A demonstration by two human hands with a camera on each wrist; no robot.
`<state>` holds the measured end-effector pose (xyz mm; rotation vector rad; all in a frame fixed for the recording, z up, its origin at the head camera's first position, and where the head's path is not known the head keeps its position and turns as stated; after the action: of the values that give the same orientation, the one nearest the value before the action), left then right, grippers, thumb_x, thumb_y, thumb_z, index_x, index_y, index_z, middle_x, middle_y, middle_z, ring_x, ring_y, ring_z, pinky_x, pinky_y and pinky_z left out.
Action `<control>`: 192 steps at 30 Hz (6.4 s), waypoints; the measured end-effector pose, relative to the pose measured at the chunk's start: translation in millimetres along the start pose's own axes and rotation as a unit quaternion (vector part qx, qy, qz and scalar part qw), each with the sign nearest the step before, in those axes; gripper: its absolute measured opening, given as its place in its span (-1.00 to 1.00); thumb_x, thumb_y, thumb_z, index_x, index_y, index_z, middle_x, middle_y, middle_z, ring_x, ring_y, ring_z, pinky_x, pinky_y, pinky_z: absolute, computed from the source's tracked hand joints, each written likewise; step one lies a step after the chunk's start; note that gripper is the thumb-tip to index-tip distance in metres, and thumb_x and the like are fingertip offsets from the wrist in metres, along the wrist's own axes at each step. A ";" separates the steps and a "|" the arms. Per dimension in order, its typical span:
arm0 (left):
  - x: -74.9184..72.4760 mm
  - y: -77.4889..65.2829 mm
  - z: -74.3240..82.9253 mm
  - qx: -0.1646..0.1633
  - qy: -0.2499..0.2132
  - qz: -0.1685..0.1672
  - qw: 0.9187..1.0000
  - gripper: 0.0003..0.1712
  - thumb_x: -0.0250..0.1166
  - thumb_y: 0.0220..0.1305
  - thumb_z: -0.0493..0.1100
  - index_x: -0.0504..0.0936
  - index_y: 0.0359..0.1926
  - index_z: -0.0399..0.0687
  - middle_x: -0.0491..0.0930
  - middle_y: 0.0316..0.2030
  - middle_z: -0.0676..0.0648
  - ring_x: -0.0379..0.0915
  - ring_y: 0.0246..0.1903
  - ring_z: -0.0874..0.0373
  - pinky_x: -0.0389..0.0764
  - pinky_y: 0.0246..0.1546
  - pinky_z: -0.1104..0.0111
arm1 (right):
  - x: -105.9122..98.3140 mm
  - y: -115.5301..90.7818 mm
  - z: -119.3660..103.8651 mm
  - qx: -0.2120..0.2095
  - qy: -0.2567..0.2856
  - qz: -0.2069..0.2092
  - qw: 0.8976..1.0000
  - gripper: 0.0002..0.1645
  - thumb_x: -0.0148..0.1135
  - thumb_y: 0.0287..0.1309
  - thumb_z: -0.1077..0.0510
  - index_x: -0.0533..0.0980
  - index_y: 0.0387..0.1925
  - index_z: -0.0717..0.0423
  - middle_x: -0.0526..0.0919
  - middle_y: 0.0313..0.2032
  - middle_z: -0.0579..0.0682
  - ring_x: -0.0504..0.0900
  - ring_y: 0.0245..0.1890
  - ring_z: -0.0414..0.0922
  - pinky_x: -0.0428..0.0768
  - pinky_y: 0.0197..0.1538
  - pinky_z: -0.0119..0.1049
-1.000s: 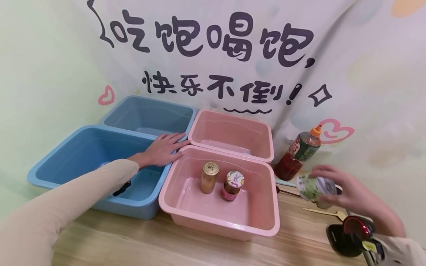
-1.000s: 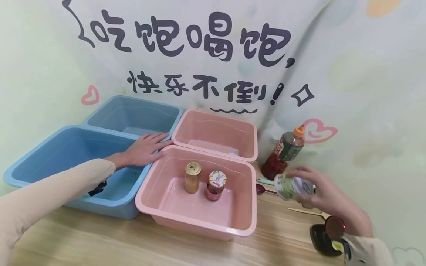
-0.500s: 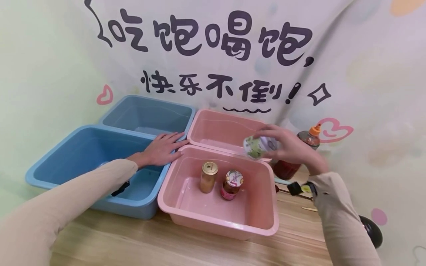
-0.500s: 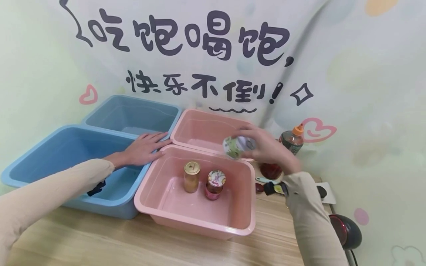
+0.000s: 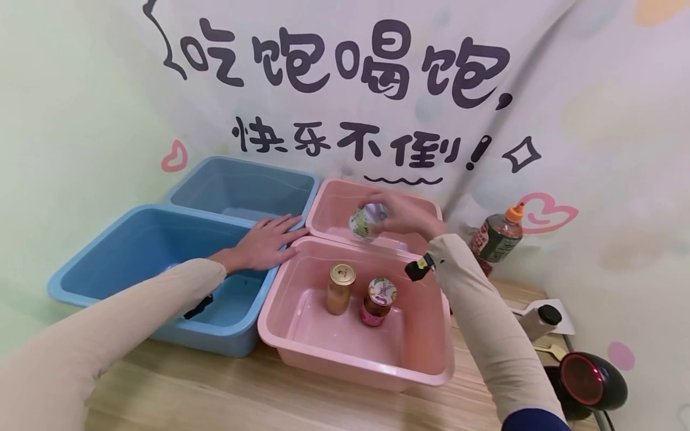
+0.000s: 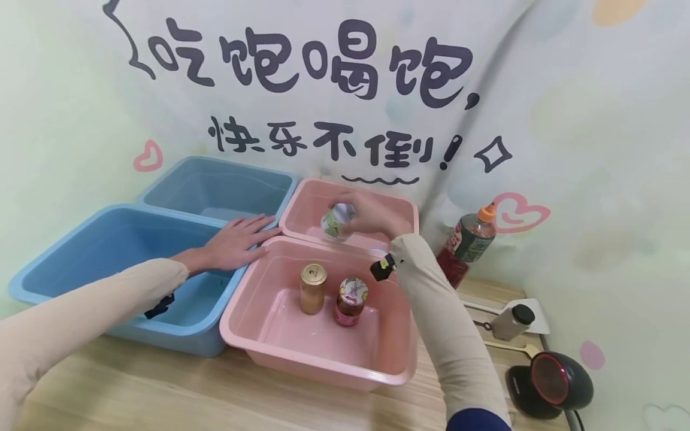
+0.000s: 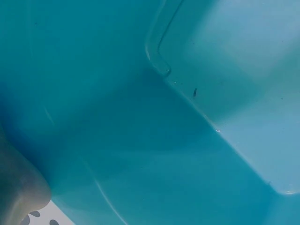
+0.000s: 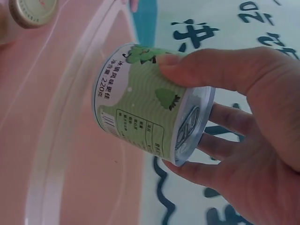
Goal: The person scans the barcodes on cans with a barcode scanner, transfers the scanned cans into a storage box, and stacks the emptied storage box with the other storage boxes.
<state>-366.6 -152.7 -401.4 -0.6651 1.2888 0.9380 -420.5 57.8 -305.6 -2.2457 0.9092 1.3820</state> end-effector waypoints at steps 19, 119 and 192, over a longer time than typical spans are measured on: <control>0.0 2.6 2.0 0.006 0.006 -0.002 1.000 -0.33 -0.02 0.49 0.16 0.21 0.53 0.12 0.07 0.56 -0.16 -0.15 0.57 -0.21 -0.07 0.49 -0.22 | 58.5 63.7 41.8 0.061 0.113 -0.061 0.990 -0.41 0.41 -0.11 0.41 0.59 0.06 0.12 0.64 -0.12 0.04 0.58 -0.14 0.02 0.67 -0.14 -0.14; 4.5 -1.6 -3.0 0.005 0.006 0.007 1.000 -0.34 -0.04 0.49 0.17 0.21 0.53 0.14 0.09 0.55 -0.15 -0.07 0.55 -0.19 0.00 0.48 -0.19 | 53.9 26.6 26.4 0.068 0.042 -0.043 0.996 -0.41 0.33 0.23 0.12 0.47 0.30 0.05 0.54 0.28 0.09 0.55 0.24 0.16 0.50 0.29 0.04; -2.7 0.5 3.3 0.011 0.009 0.005 1.000 -0.32 0.00 0.48 0.16 0.21 0.53 0.10 0.11 0.54 -0.20 -0.05 0.54 -0.25 0.02 0.46 -0.24 | 97.0 -96.6 -27.9 0.032 -0.078 -0.085 0.993 -0.73 0.38 -0.18 0.40 0.58 -0.42 0.01 0.47 -0.57 -0.18 0.43 -0.53 -0.21 0.41 -0.51 -0.41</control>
<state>-365.5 -150.2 -398.2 -0.6526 1.3168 0.9269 -305.6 79.3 -382.0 -2.0822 0.6830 1.4066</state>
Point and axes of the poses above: each hand's wrist, its own y-axis towards the middle knuckle, its own x-axis out of the palm, z = x × y, the point moved 9 cm from there along y, towards the middle knuckle
